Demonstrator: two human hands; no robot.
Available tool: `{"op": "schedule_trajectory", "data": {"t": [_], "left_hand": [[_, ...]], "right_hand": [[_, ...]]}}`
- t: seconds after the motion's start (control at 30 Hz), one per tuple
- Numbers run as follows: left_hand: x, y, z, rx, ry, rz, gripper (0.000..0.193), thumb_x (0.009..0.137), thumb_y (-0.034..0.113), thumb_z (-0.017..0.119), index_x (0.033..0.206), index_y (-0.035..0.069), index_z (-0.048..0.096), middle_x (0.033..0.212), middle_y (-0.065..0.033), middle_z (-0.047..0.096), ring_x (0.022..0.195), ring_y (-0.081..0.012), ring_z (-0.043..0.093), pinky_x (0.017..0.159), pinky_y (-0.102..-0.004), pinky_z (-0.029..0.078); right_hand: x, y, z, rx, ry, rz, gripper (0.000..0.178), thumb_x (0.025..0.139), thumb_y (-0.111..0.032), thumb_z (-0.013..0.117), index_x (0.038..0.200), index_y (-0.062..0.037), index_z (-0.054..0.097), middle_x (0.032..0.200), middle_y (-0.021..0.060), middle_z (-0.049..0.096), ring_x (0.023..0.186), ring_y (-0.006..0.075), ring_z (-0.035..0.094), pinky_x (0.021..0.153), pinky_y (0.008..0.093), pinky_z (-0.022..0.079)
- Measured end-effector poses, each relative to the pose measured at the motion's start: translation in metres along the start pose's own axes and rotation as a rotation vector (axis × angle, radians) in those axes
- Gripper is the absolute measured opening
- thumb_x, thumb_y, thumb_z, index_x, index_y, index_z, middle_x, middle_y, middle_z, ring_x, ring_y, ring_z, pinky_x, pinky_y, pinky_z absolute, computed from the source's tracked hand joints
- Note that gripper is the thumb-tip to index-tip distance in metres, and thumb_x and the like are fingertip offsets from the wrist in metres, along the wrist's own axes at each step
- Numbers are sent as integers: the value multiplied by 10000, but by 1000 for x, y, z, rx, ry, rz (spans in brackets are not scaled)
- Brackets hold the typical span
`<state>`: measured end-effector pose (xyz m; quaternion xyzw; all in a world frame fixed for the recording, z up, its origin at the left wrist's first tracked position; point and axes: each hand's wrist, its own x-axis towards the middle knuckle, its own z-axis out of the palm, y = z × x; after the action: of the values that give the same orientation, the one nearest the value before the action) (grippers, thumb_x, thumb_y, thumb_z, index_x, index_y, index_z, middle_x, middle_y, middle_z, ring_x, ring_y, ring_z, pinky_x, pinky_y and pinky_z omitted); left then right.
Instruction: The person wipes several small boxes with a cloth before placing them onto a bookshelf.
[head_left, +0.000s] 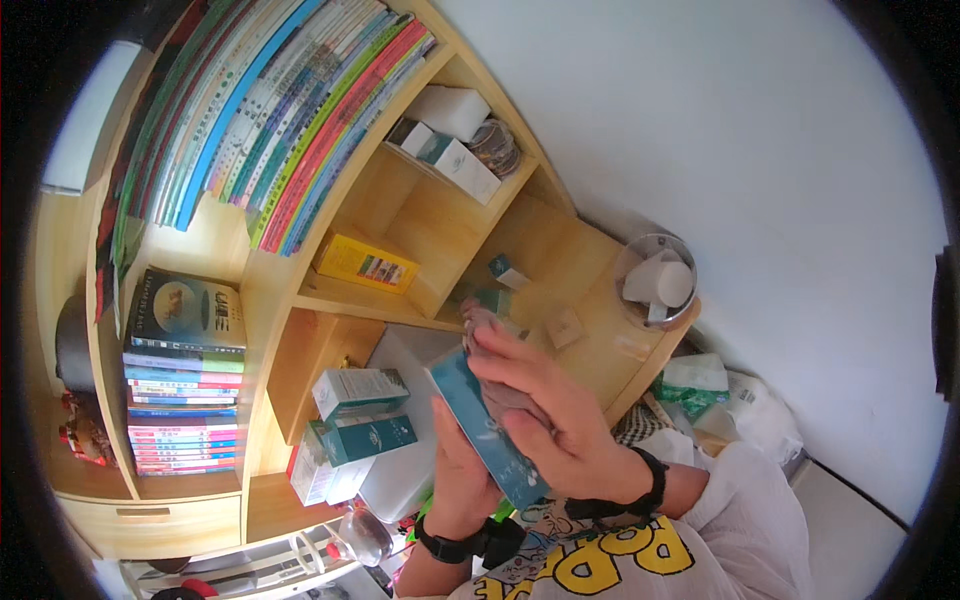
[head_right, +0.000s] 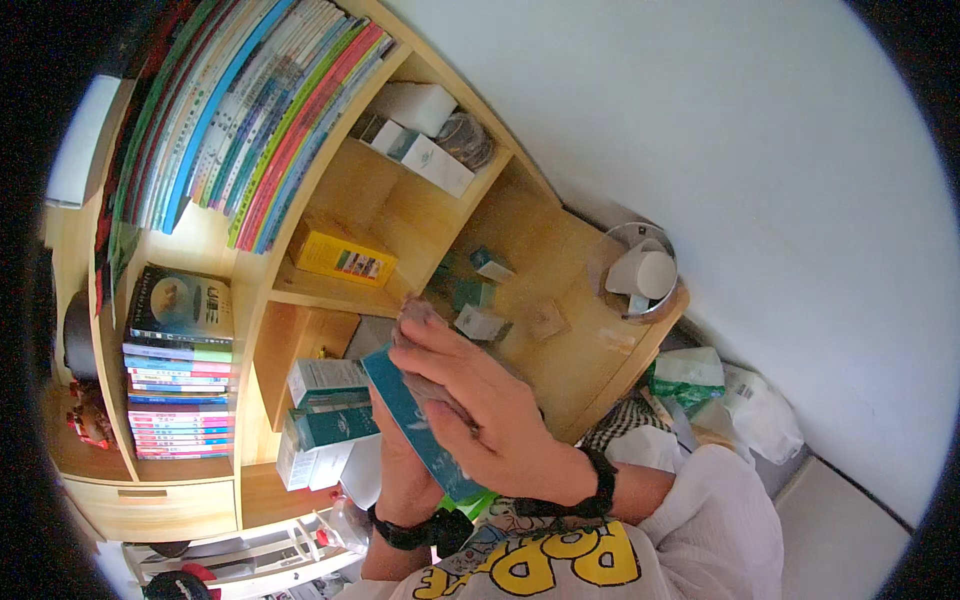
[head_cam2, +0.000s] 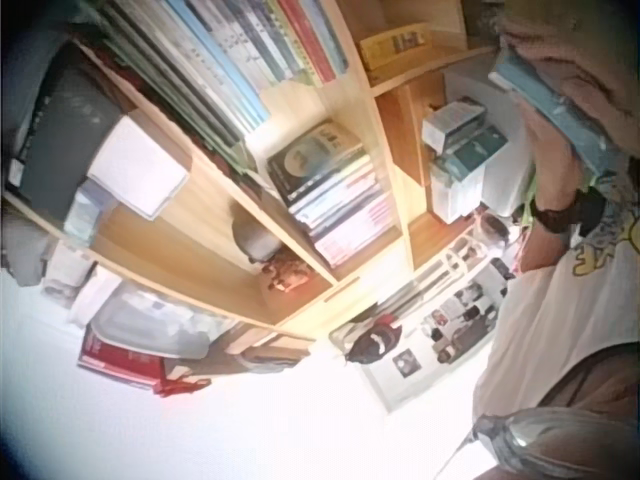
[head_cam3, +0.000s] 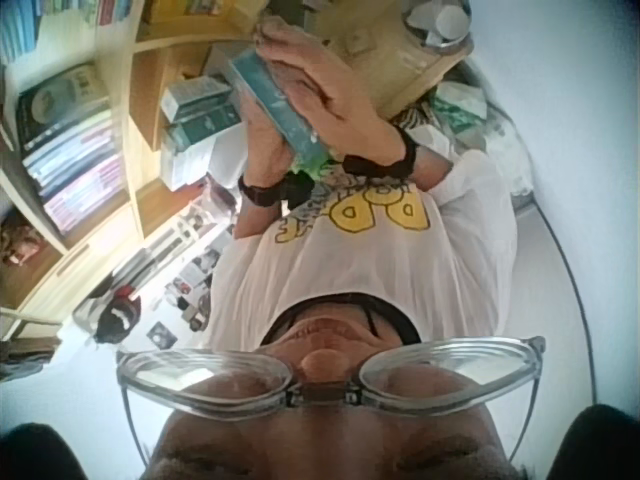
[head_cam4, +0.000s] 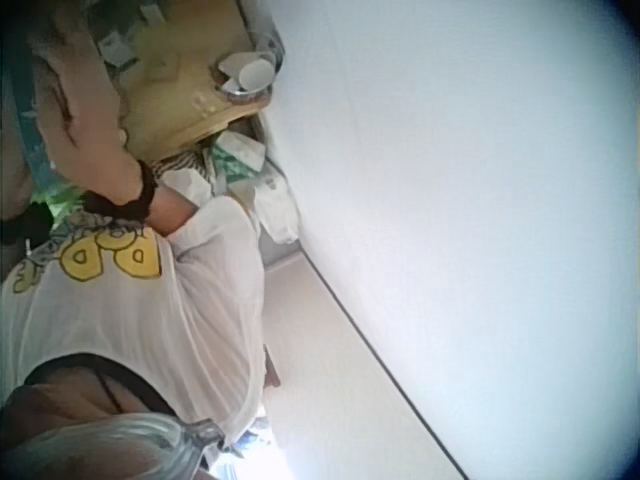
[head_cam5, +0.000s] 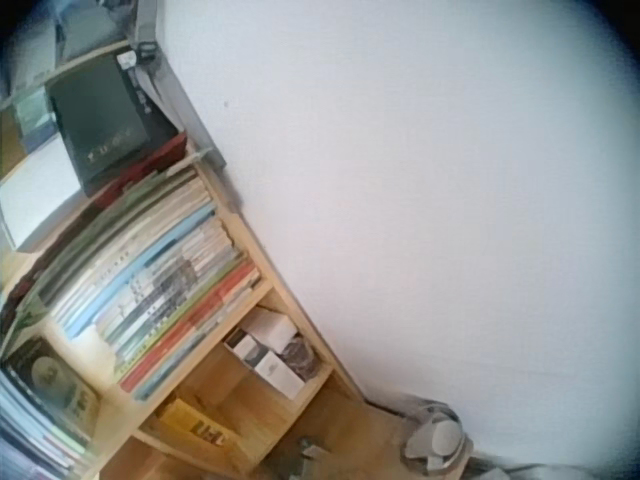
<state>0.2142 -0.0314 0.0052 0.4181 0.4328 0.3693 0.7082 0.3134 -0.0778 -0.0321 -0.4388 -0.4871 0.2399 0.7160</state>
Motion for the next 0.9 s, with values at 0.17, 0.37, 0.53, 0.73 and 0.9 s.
{"op": "schedule_trajectory", "data": {"t": [0.17, 0.37, 0.53, 0.73, 0.9], "left_hand": [[53, 20, -18, -64, -57, -41, 535, 972, 512, 315, 1157, 49, 507, 1000, -67, 610, 905, -181, 593, 813, -293, 472], [163, 15, -9, -30, 76, 380, 370, 920, 311, 582, 1201, 91, 484, 1123, -18, 554, 1039, -149, 529, 923, -321, 408], [254, 17, -4, 104, 274, 446, 360, 928, 220, 572, 1228, 60, 456, 1122, -28, 557, 1028, -147, 527, 859, -264, 393], [323, 11, -19, 55, 220, 344, 373, 927, 211, 569, 1257, 100, 436, 1199, -19, 519, 1129, -175, 473, 936, -344, 374], [387, 9, -64, 293, 99, 476, 378, 933, 199, 540, 1286, 130, 423, 1291, -37, 473, 1206, -214, 431, 991, -384, 352]], "right_hand": [[-35, 23, -36, 500, -96, 366, 333, 914, -88, 419, 1223, 3, 503, 1263, 121, 532, 1158, 209, 504, 962, 316, 394], [-67, 93, -61, 315, 143, 910, 321, 945, -158, 414, 1231, -33, 489, 1006, 57, 586, 865, 132, 530, 787, 286, 429], [-144, 216, -70, 369, 68, 947, 293, 953, -215, 446, 1191, -52, 502, 948, 36, 573, 787, 112, 500, 682, 272, 412], [-179, 292, -64, 188, 194, 1024, 293, 903, -170, 533, 1141, -32, 432, 948, 54, 519, 762, 157, 508, 671, 308, 467], [-136, 275, -45, 70, 23, 918, 578, 833, -130, 619, 1287, -29, 277, 1141, 133, 419, 1002, 269, 484, 832, 397, 451]]}}
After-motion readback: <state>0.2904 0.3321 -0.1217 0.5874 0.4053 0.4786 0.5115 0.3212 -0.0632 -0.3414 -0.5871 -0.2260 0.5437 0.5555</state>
